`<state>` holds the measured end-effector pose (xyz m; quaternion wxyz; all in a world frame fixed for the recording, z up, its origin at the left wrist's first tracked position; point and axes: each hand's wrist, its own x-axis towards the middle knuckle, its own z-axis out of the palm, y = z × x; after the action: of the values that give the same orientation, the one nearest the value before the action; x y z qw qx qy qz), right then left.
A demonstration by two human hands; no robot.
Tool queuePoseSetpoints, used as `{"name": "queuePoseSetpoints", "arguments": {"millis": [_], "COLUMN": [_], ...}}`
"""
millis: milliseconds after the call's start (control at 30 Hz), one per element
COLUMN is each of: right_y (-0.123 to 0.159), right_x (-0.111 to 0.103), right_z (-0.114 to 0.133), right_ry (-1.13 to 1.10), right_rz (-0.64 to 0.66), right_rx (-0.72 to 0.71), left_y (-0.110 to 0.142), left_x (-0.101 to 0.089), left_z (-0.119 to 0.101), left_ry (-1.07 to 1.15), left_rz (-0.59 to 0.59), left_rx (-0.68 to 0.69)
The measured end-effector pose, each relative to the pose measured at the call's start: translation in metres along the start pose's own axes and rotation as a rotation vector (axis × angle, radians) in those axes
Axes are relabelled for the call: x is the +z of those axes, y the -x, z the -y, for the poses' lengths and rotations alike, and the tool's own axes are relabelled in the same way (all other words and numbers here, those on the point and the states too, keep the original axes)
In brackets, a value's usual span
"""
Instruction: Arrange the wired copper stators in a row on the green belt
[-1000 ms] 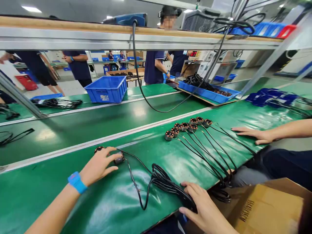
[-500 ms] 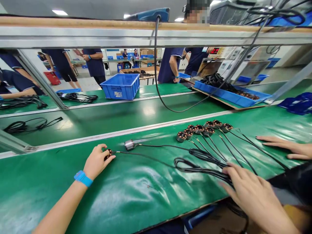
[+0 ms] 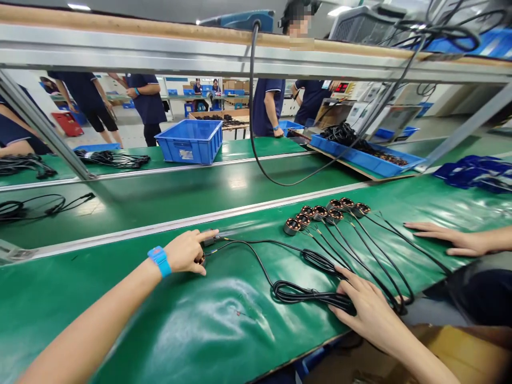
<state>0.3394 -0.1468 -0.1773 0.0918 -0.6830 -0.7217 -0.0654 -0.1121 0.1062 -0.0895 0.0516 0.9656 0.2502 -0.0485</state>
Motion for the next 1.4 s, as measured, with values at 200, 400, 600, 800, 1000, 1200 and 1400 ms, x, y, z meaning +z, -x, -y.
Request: {"name": "queuePoseSetpoints", "arguments": {"millis": [200, 400, 600, 800, 1000, 1200, 1400], "right_y": [0.001, 0.014, 0.010, -0.014, -0.032, -0.032, -0.075], "right_x": [0.000, 0.004, -0.001, 0.004, 0.017, -0.001, -0.046], "right_z": [0.003, -0.016, -0.005, -0.017, -0.051, -0.040, 0.059], "right_ry": [0.050, 0.064, -0.004, -0.088, 0.170, 0.424, -0.259], "right_rz": [-0.009, -0.068, -0.118, -0.012, -0.150, -0.143, -0.223], "right_rx": [0.065, 0.016, -0.077, 0.066, 0.319, 0.241, -0.056], "left_y": [-0.015, 0.033, 0.056, 0.060, 0.050, 0.054, 0.072], "left_x": [-0.025, -0.020, -0.007, -0.011, -0.006, 0.020, 0.048], "left_z": [0.010, 0.013, 0.011, 0.025, -0.002, -0.032, -0.071], "left_ry": [-0.028, 0.046, 0.187, 0.053, 0.177, 0.323, 0.085], "left_rz": [0.113, 0.122, 0.121, 0.129, 0.146, 0.014, -0.442], "left_rx": [-0.005, -0.139, -0.212, -0.183, -0.131, -0.103, -0.216]}}
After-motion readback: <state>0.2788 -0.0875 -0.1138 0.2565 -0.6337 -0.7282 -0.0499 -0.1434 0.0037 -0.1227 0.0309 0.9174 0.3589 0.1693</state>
